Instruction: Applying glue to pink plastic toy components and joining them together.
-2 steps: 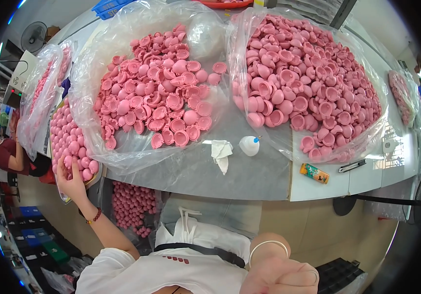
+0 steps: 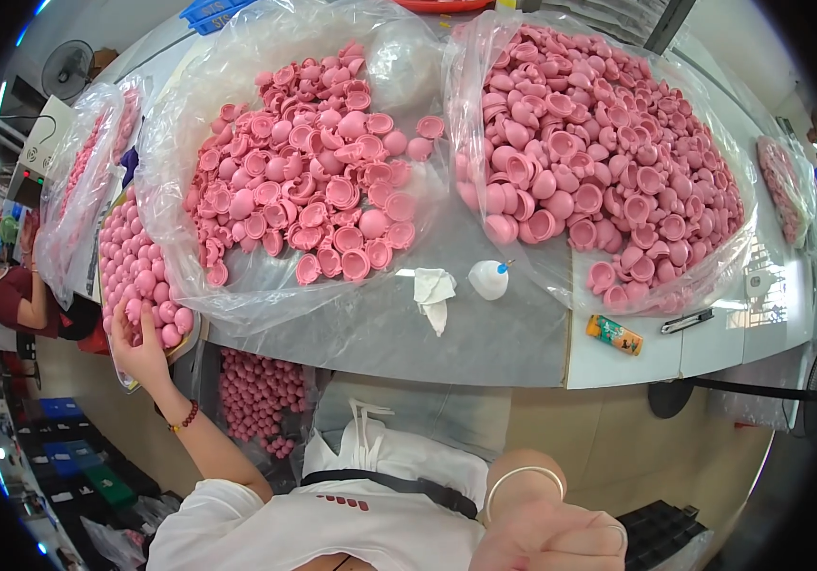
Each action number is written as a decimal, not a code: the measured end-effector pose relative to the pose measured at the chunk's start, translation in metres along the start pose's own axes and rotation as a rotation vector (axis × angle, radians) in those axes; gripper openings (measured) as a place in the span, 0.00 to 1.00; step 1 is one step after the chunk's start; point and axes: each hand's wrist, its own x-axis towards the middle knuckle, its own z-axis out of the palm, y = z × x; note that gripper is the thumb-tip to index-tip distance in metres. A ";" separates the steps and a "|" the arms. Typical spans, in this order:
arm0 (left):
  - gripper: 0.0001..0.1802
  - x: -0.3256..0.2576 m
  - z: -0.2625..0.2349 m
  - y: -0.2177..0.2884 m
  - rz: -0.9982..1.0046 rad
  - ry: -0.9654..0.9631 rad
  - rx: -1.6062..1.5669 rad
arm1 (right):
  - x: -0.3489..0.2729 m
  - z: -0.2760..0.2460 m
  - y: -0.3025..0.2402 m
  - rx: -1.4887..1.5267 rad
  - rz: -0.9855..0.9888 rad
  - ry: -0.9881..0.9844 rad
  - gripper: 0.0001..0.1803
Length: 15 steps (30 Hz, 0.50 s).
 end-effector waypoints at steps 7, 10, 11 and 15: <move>0.16 -0.002 -0.001 0.001 -0.017 0.006 0.052 | 0.018 0.002 0.006 -0.106 -0.037 -0.078 0.22; 0.16 -0.002 -0.002 0.000 -0.010 0.006 0.049 | 0.026 0.004 0.009 -0.127 -0.049 -0.063 0.22; 0.16 -0.003 -0.003 0.001 -0.018 0.009 0.044 | 0.027 0.005 0.010 -0.131 -0.052 -0.061 0.23; 0.16 -0.001 0.001 -0.001 -0.027 -0.011 0.042 | 0.028 0.008 0.013 -0.130 -0.053 -0.024 0.23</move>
